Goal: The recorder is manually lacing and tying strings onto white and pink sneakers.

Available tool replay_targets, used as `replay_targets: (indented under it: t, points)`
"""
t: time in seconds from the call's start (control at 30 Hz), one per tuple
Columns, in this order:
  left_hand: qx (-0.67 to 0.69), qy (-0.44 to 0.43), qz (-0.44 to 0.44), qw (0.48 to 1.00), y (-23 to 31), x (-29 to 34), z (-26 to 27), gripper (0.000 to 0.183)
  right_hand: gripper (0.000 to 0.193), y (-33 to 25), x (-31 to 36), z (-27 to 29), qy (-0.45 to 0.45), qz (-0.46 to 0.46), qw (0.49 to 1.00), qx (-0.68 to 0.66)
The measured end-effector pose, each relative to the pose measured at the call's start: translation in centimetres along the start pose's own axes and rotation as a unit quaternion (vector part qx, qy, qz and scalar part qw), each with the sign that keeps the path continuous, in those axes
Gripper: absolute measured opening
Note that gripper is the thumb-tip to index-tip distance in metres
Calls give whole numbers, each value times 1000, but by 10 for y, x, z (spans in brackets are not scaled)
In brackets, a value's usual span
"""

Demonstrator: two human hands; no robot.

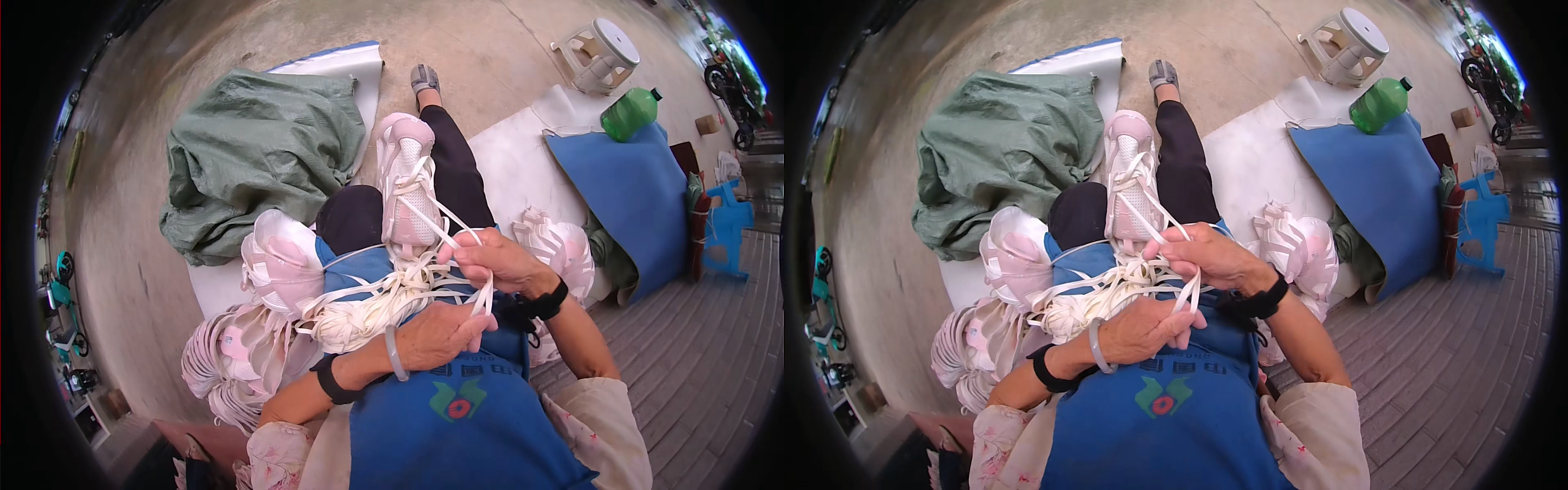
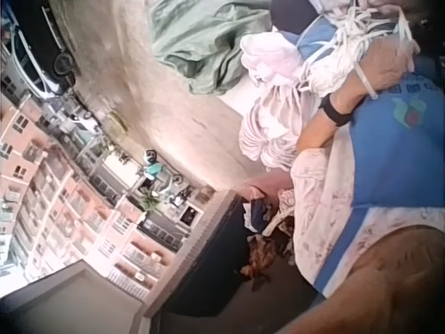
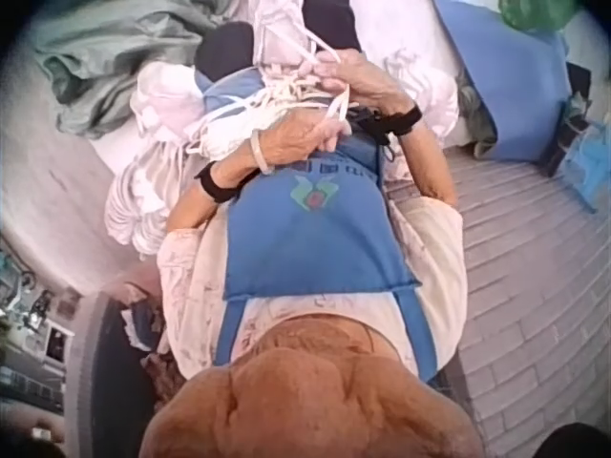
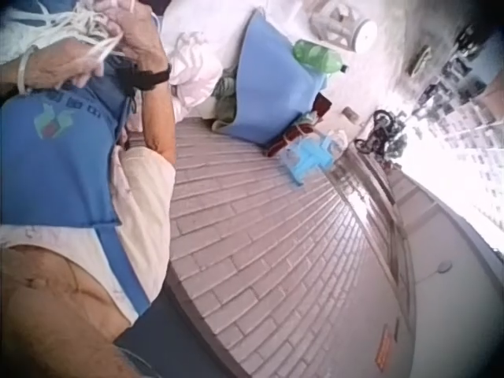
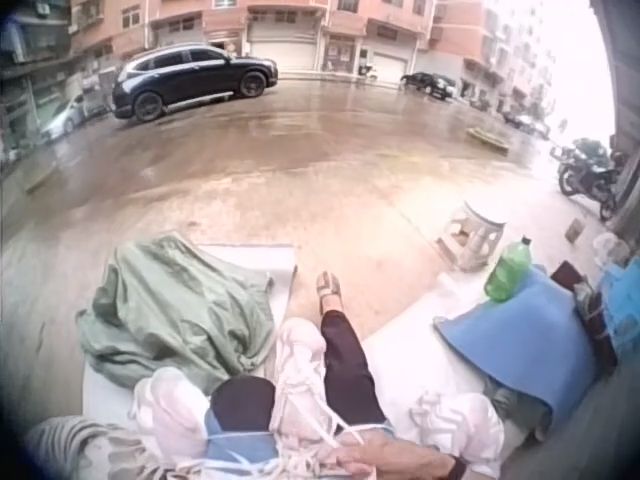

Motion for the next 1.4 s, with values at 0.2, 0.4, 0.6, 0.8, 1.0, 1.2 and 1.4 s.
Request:
replay_targets:
  t: [0.2,0.4,0.6,0.8,1.0,1.2,1.4]
  points:
    - [188,315,107,924,-43,17,95,40,28,-3,2,7,-35,22,963,266]
    - [397,290,109,864,-61,-24,113,37,24,10,-27,-51,-23,233,810,537]
    - [429,249,73,865,-73,-12,104,26,23,36,-20,-61,-50,62,775,626]
    - [-17,313,48,948,-70,16,92,27,15,-42,-20,-5,307,339,702,546]
    - [-258,328,20,908,-45,20,87,19,12,-53,-59,-15,324,368,583,648]
    - [-302,461,17,834,-29,13,119,44,10,-52,-73,-15,310,334,515,726]
    - [-443,382,94,806,-38,-3,124,61,11,-54,-87,-8,302,322,507,741]
Point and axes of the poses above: each hand's wrist, its own x-axis away from the middle knuckle, its own z-axis out of the back of the hand, y = z × x, the point moved 5 cm from there along -x, towards the middle knuckle
